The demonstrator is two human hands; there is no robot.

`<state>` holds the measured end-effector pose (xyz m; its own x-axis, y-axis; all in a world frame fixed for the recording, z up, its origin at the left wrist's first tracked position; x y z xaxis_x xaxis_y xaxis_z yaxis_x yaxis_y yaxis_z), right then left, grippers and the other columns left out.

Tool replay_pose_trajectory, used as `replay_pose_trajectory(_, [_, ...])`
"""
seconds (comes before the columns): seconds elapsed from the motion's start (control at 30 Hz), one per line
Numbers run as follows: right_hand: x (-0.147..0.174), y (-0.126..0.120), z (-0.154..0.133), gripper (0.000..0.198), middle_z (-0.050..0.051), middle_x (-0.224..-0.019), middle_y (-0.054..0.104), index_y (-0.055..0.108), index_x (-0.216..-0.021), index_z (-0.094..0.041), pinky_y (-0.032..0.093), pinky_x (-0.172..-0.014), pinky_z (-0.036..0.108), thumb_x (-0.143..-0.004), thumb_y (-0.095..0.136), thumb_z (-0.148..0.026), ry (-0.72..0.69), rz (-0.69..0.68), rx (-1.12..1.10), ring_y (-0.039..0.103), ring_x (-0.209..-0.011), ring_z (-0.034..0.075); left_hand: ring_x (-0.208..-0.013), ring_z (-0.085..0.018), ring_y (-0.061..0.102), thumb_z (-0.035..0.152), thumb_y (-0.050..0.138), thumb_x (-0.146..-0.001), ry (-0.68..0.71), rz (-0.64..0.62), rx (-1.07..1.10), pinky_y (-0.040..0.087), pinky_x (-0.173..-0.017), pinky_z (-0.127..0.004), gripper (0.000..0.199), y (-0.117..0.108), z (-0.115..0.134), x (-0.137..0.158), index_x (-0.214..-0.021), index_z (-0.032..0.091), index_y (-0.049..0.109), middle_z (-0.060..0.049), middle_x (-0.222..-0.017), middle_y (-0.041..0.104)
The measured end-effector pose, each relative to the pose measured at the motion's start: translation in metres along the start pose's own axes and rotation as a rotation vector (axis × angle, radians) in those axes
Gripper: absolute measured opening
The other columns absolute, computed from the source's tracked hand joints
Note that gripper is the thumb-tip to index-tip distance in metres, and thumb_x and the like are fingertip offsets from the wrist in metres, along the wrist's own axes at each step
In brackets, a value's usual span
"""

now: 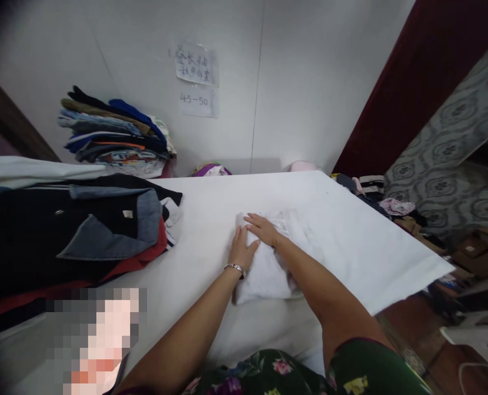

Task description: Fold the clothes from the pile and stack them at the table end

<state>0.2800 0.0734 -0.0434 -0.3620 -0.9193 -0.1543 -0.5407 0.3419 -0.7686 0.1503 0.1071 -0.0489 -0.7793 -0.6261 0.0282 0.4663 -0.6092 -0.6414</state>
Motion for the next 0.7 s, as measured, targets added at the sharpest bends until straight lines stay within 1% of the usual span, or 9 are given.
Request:
replay_pose_trajectory(0.1, [-0.001, 0.001, -0.007, 0.063, 0.003, -0.148, 0.037, 0.049, -0.136, -0.024, 0.019, -0.116, 0.038, -0.089, 0.033, -0.063, 0.018, -0.012, 0.045, 0.029, -0.138, 0.019, -0.144, -0.022, 0.014, 0.039, 0.05, -0.084, 0.006, 0.008, 0.024, 0.02, -0.115, -0.035, 0.073, 0.0, -0.004, -0.003, -0.145, 0.01, 0.022, -0.016, -0.156, 0.016])
replay_pose_trajectory(0.2, [0.001, -0.001, -0.018, 0.065, 0.005, -0.151, 0.031, 0.038, -0.143, -0.022, 0.015, -0.116, 0.04, -0.09, 0.032, -0.061, 0.084, -0.057, 0.099, 0.023, -0.141, 0.02, -0.144, -0.02, 0.01, 0.038, 0.05, -0.083, 0.01, 0.023, 0.052, 0.019, -0.116, -0.034, 0.075, 0.001, -0.007, -0.006, -0.145, 0.01, 0.019, -0.016, -0.156, 0.016])
replay_pose_trajectory(0.27, [0.008, -0.009, -0.023, 0.068, 0.007, -0.153, 0.025, 0.029, -0.147, -0.021, 0.012, -0.116, 0.047, -0.09, 0.034, -0.06, 0.136, -0.078, 0.131, 0.017, -0.142, 0.023, -0.144, -0.021, 0.01, 0.039, 0.051, -0.083, -0.001, 0.027, 0.082, 0.018, -0.116, -0.034, 0.076, 0.001, -0.009, -0.008, -0.145, 0.01, 0.019, -0.016, -0.156, 0.016])
replay_pose_trajectory(0.33, [0.023, -0.024, -0.022, 0.07, 0.006, -0.154, 0.022, 0.026, -0.148, -0.022, 0.011, -0.116, 0.048, -0.089, 0.039, -0.058, 0.169, -0.035, 0.147, 0.015, -0.143, 0.023, -0.144, -0.021, 0.01, 0.039, 0.052, -0.082, -0.012, 0.03, 0.112, 0.018, -0.116, -0.034, 0.076, 0.001, -0.01, -0.008, -0.145, 0.012, 0.02, -0.016, -0.156, 0.016])
replay_pose_trajectory(0.4, [0.049, -0.049, -0.011, 0.07, 0.006, -0.153, 0.025, 0.029, -0.147, -0.021, 0.013, -0.116, 0.043, -0.087, 0.047, -0.052, 0.229, 0.09, 0.135, 0.019, -0.142, 0.021, -0.144, -0.021, 0.01, 0.039, 0.054, -0.081, -0.021, 0.03, 0.136, 0.018, -0.116, -0.035, 0.076, 0.0, -0.011, -0.008, -0.145, 0.015, 0.021, -0.014, -0.156, 0.016])
replay_pose_trajectory(0.43, [0.066, -0.063, -0.001, 0.069, 0.006, -0.152, 0.027, 0.031, -0.145, -0.02, 0.016, -0.116, 0.039, -0.086, 0.051, -0.049, 0.294, 0.176, 0.11, 0.021, -0.141, 0.02, -0.144, -0.021, 0.011, 0.039, 0.055, -0.08, -0.026, 0.03, 0.145, 0.018, -0.116, -0.036, 0.076, 0.0, -0.011, -0.008, -0.144, 0.017, 0.021, -0.013, -0.156, 0.016])
replay_pose_trajectory(0.53, [0.131, -0.095, 0.038, 0.068, 0.007, -0.151, 0.032, 0.035, -0.144, -0.02, 0.023, -0.114, 0.037, -0.082, 0.056, -0.041, 0.612, 0.428, -0.053, 0.027, -0.139, 0.022, -0.144, -0.022, 0.013, 0.038, 0.059, -0.078, -0.037, 0.04, 0.197, 0.017, -0.117, -0.036, 0.077, -0.001, -0.011, -0.009, -0.143, 0.018, 0.023, -0.013, -0.156, 0.016])
replay_pose_trajectory(0.6, [0.169, -0.1, 0.057, 0.065, 0.013, -0.145, 0.041, 0.034, -0.144, -0.016, 0.036, -0.107, 0.042, -0.086, 0.05, -0.041, 0.736, 0.465, -0.136, 0.042, -0.131, 0.025, -0.143, -0.022, 0.015, 0.035, 0.062, -0.076, -0.041, 0.051, 0.244, 0.015, -0.117, -0.034, 0.078, -0.002, -0.01, -0.01, -0.142, 0.017, 0.026, -0.013, -0.156, 0.019])
replay_pose_trajectory(0.7, [0.203, -0.097, 0.068, 0.062, 0.016, -0.135, 0.051, 0.041, -0.14, -0.013, 0.048, -0.094, 0.039, -0.088, 0.046, -0.046, 0.797, 0.442, -0.228, 0.056, -0.118, 0.025, -0.142, -0.021, 0.022, 0.032, 0.066, -0.074, -0.058, 0.065, 0.286, 0.018, -0.116, -0.032, 0.078, -0.005, -0.008, -0.011, -0.141, 0.016, 0.028, -0.014, -0.153, 0.025])
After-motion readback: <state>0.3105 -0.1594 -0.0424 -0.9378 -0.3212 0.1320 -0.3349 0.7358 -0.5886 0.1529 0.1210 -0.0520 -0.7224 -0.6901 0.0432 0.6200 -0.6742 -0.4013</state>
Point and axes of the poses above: each hand's wrist, its own x-axis away from the middle knuckle, its own y-axis out of the palm, z = x × y, the point moved 5 cm from there along -x, towards the middle knuckle
